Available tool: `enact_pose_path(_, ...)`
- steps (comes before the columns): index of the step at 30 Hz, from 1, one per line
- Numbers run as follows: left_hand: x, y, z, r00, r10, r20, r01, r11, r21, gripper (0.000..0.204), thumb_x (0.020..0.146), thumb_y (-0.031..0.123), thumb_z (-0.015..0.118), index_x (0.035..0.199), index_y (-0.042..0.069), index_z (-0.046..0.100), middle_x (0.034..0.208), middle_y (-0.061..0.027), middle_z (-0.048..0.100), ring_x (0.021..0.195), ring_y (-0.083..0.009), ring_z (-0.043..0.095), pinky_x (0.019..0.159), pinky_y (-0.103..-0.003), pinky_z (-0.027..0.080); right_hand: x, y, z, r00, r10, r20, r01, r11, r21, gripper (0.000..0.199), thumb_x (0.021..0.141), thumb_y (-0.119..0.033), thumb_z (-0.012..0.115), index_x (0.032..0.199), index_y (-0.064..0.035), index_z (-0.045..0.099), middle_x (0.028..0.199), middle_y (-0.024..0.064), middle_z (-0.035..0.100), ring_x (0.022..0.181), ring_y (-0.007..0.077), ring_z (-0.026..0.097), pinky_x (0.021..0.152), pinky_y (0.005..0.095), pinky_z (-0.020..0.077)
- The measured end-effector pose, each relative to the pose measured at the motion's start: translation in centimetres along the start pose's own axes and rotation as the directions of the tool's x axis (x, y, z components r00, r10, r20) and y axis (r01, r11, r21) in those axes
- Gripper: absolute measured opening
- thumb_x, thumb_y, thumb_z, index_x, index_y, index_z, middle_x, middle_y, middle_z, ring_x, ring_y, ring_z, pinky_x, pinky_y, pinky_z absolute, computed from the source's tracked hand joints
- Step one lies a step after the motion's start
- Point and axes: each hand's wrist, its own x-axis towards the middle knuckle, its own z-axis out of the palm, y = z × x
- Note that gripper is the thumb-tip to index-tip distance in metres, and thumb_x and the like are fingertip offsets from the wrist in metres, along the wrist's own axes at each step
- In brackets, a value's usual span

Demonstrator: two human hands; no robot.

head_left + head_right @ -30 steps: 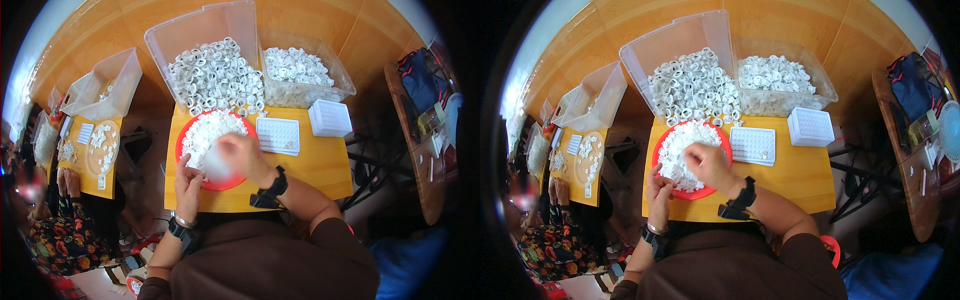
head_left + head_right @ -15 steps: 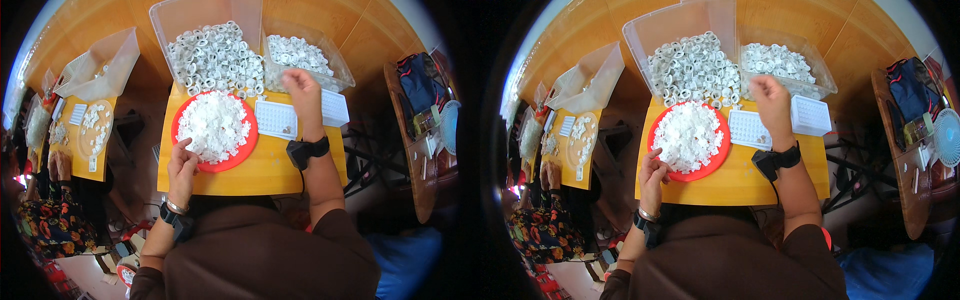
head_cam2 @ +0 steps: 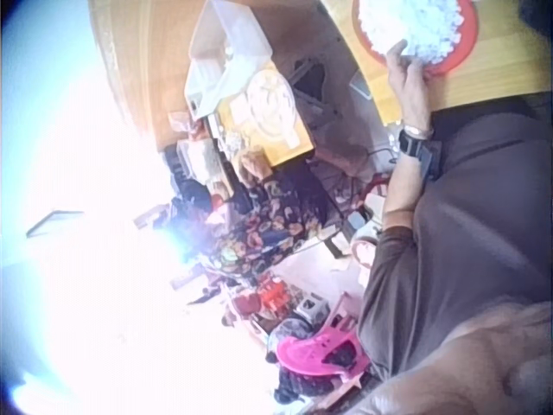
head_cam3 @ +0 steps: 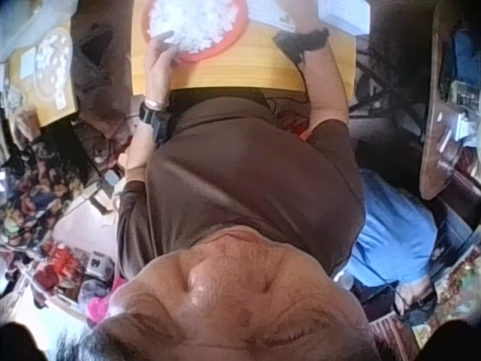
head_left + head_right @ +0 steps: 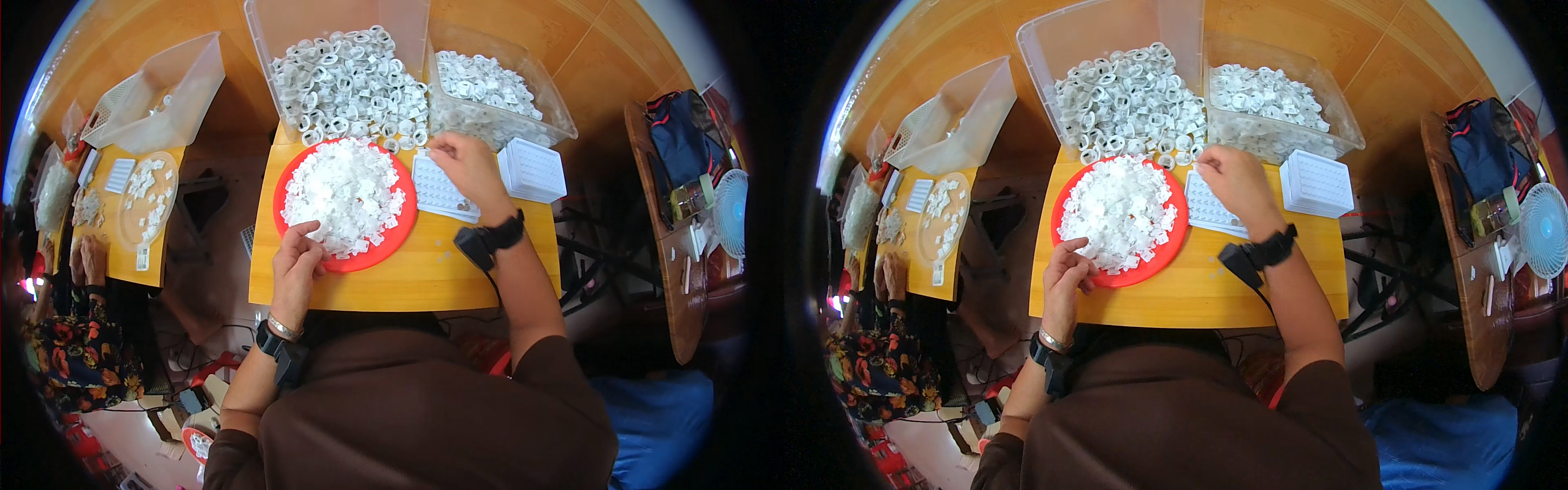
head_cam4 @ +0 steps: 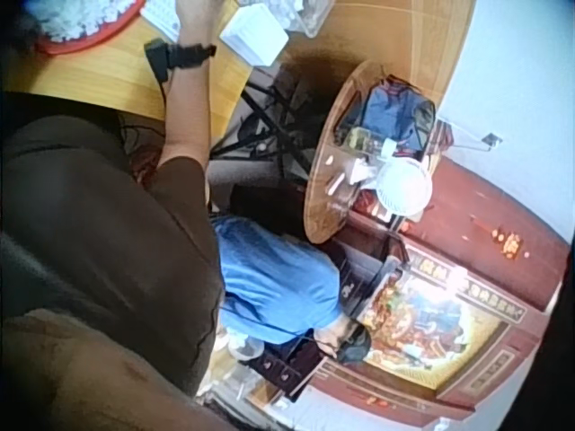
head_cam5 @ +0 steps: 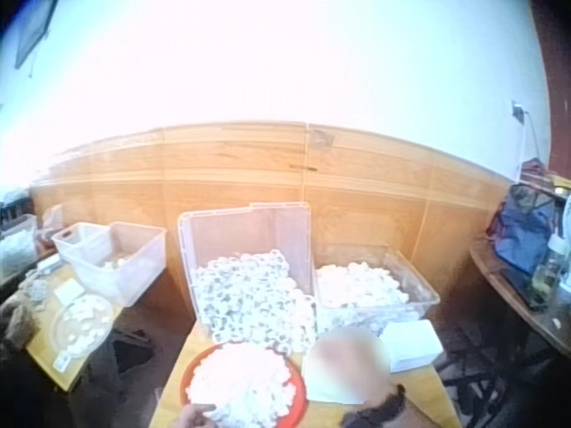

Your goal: Manually assembling small white plastic components into larger circular housings.

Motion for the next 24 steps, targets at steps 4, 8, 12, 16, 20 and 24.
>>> enact_pose_path(4, -0.4, 0.1, -0.2, 0.998, -0.028, 0.049, 0.029, 0.999, -0.022, 0.031, 0.086, 0.005, 0.049, 0.117, 0.003, 0.056, 0.077, 0.0006, 0.054, 0.063, -0.0059, 0.05, 0.057, -0.02, 0.04, 3.8, 0.2, 4.0, 0.98, -0.181, 0.078, 0.196, 0.933, -0.302, 0.023, 0.081, -0.013, 0.06, 0.102, -0.0053, 0.069, 0.088, 0.0144, 0.068, 0.08, 0.032, 0.065, 0.071, 0.0402, 0.0508)
enact_pose_path(8, -0.8, 0.8, -0.4, 1.0, -0.009, 0.027, 0.01, 1.0, -0.017, 0.03, 0.086, 0.006, 0.049, 0.116, 0.003, 0.056, 0.076, 0.0005, 0.055, 0.062, -0.0059, 0.049, 0.056, -0.02, 0.04, 5.5, 1.2, 6.2, 0.961, -0.208, 0.181, 0.268, 0.857, -0.441, 0.022, 0.08, -0.013, 0.059, 0.099, -0.0085, 0.07, 0.087, 0.0144, 0.066, 0.082, 0.0353, 0.063, 0.073, 0.0439, 0.0494)
enact_pose_path(12, -1.0, 1.0, -0.5, 1.0, -0.015, 0.018, 0.015, 1.0, -0.001, 0.031, 0.087, 0.004, 0.047, 0.116, 0.003, 0.056, 0.079, -0.0036, 0.061, 0.062, -0.0074, 0.053, 0.056, -0.02, 0.042, 5.8, 2.1, 6.2, 0.957, -0.188, 0.219, 0.27, 0.85, -0.453, 0.016, 0.08, -0.013, 0.06, 0.092, -0.0093, 0.07, 0.085, 0.0155, 0.066, 0.079, 0.0365, 0.062, 0.072, 0.044, 0.0493)
enact_pose_path(16, -1.1, 1.2, -0.4, 0.998, -0.022, 0.053, 0.022, 1.0, -0.01, 0.03, 0.087, 0.005, 0.046, 0.115, 0.003, 0.056, 0.079, -0.0039, 0.061, 0.063, -0.0081, 0.053, 0.057, -0.021, 0.042, 4.7, 1.2, 4.6, 0.992, -0.119, 0.036, 0.124, 0.943, -0.309, 0.011, 0.081, -0.008, 0.061, 0.089, -0.0062, 0.069, 0.083, 0.0123, 0.068, 0.073, 0.0293, 0.065, 0.069, 0.0387, 0.0503)
enact_pose_path(20, -0.6, 1.8, -0.3, 0.995, -0.059, 0.08, 0.061, 0.998, -0.027, 0.032, 0.087, 0.007, 0.046, 0.117, 0.003, 0.056, 0.083, -0.0052, 0.062, 0.064, -0.0094, 0.054, 0.06, -0.022, 0.043, 2.8, -1.8, 3.2, 0.996, -0.01, 0.093, -0.004, 0.989, 0.15, 0.013, 0.08, -0.005, 0.064, 0.091, 0.0, 0.067, 0.082, 0.0113, 0.069, 0.071, 0.0183, 0.065, 0.067, 0.0303, 0.0516)
enact_pose_path(24, 0.7, 2.7, 1.2, 0.989, -0.035, 0.146, 0.057, 0.988, -0.145, 0.036, 0.09, 0.013, 0.045, 0.123, 0.003, 0.053, 0.093, -0.0095, 0.065, 0.072, -0.0109, 0.058, 0.065, -0.023, 0.046, -0.9, -6.4, 3.4, 0.963, 0.077, 0.258, -0.23, 0.73, 0.643, 0.017, 0.083, -0.003, 0.066, 0.098, 0.0045, 0.063, 0.084, 0.005, 0.067, 0.074, 0.0076, 0.06, 0.066, 0.0221, 0.0496)
